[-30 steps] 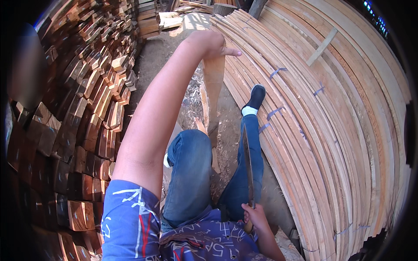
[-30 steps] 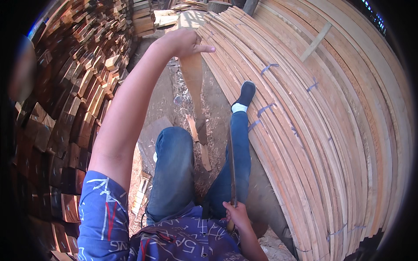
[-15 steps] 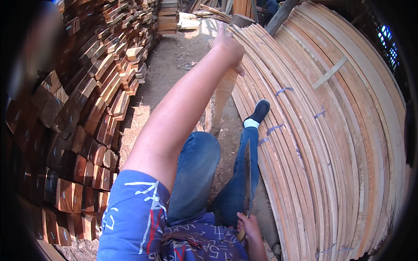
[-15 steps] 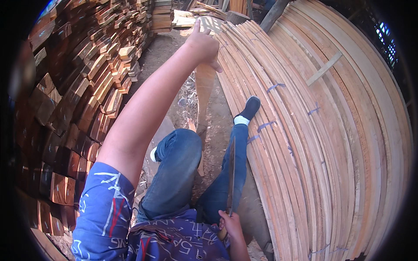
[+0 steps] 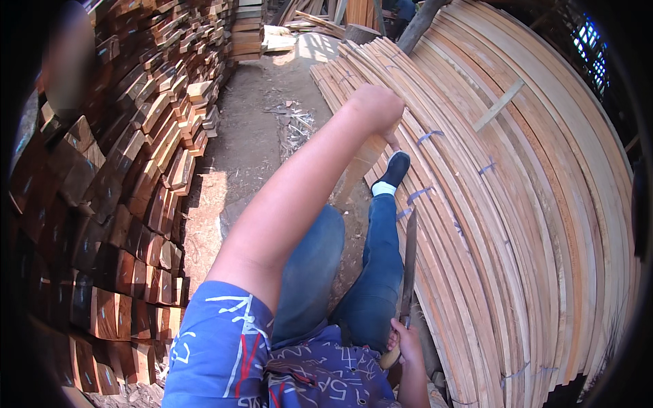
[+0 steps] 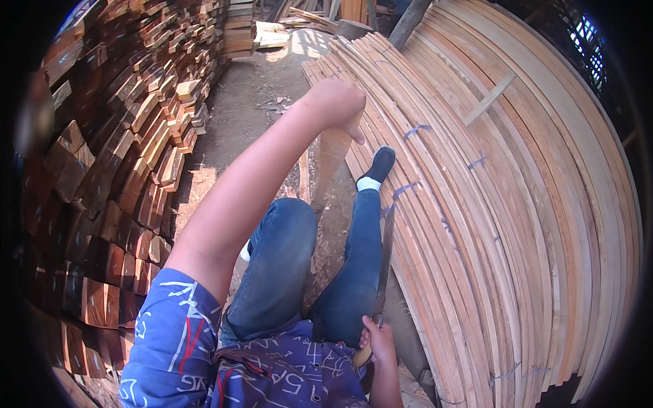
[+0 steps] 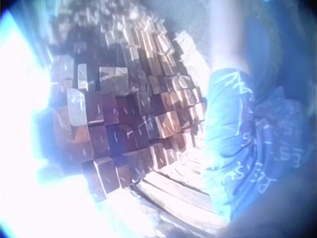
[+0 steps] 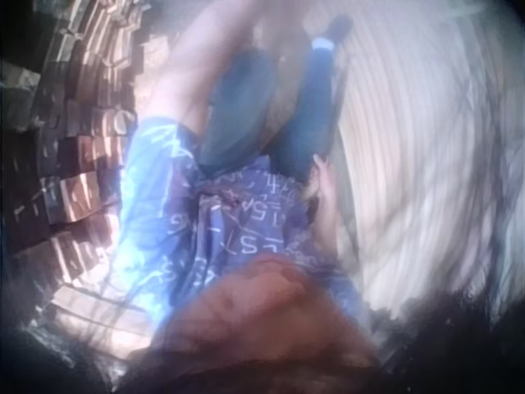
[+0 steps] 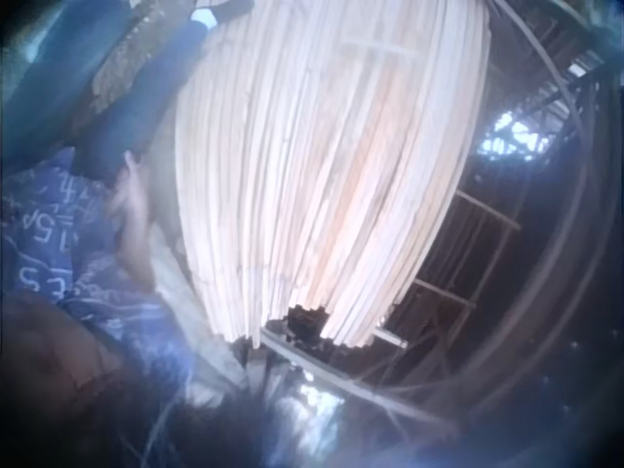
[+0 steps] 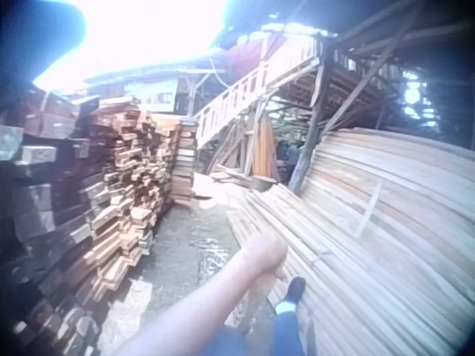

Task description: The person sits on the ground and uses a knife to shave and shape a piece of wood, repeatedly scraping the surface to remove thin layers. The person holds the wood with one hand and scrapes with the other, occasionally adjusting the grip and orientation of the piece.

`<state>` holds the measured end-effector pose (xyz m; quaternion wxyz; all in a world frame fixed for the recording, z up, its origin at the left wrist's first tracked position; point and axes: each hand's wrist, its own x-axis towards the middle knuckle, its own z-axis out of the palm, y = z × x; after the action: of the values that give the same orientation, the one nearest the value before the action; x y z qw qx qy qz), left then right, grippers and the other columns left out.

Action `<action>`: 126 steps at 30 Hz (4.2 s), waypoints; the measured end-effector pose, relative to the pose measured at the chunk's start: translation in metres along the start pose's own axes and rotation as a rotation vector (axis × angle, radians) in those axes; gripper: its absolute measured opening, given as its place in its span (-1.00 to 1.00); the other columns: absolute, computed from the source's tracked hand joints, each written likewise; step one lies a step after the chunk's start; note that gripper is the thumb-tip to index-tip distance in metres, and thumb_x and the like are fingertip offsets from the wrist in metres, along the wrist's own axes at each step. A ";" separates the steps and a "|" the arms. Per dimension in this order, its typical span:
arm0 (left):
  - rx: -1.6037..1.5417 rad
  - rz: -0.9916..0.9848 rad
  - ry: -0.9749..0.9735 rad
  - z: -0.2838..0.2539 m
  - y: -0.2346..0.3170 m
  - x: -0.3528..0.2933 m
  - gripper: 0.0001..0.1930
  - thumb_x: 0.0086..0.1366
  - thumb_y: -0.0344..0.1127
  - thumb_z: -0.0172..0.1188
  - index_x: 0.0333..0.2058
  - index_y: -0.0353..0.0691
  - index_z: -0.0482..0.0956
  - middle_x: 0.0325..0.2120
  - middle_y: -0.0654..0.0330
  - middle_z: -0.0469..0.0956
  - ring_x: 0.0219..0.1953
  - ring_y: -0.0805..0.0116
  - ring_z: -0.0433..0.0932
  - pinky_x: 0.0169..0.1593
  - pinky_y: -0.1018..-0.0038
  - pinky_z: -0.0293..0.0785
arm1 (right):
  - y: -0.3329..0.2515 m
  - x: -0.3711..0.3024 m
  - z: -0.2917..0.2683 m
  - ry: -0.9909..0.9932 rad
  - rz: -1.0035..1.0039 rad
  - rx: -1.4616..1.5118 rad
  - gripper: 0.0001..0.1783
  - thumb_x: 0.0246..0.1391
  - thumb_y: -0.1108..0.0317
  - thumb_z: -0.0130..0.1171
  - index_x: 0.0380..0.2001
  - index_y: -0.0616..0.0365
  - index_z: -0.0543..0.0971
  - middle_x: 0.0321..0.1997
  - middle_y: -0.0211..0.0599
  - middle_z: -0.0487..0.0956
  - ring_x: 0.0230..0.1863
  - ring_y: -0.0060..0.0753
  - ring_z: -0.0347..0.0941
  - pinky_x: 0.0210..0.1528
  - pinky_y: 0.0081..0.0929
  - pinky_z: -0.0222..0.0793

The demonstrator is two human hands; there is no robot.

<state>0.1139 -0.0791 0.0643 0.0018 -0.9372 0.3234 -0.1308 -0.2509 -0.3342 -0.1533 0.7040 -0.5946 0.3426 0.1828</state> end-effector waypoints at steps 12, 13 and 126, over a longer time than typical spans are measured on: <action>0.022 0.052 0.007 0.000 -0.003 -0.018 -0.20 -0.32 0.44 0.41 -0.39 -0.28 0.67 -0.42 0.04 0.65 -0.26 0.05 0.67 -0.20 0.24 0.60 | -0.047 -0.059 -0.010 0.223 -0.295 0.135 -0.74 0.18 0.23 0.21 -0.36 0.11 0.37 -0.73 -0.46 0.28 -0.79 -0.59 0.24 -0.75 -0.54 0.21; -0.011 0.038 0.020 0.001 -0.005 -0.017 -0.19 -0.31 0.46 0.39 -0.39 -0.28 0.67 -0.44 0.04 0.65 -0.27 0.05 0.67 -0.20 0.23 0.60 | -0.056 -0.060 -0.007 0.224 -0.333 0.159 -0.75 0.19 0.24 0.20 -0.34 0.11 0.36 -0.73 -0.46 0.28 -0.80 -0.59 0.23 -0.75 -0.54 0.21; -0.466 0.594 -0.251 -0.001 0.105 -0.052 -0.90 -0.06 -0.41 0.40 -0.52 -0.26 0.70 -0.53 0.20 0.69 -0.44 0.35 0.70 -0.37 0.45 0.67 | -0.050 0.203 0.095 -0.023 -0.469 -0.439 -0.75 -0.03 0.26 0.28 -0.55 0.26 0.58 -0.66 0.02 0.48 -0.57 0.10 0.47 -0.48 -0.12 0.32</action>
<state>0.0105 -0.1307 0.0435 -0.1337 -0.7869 0.5986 0.0681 -0.0507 -0.2842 -0.2545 0.5856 -0.7930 0.1405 0.0918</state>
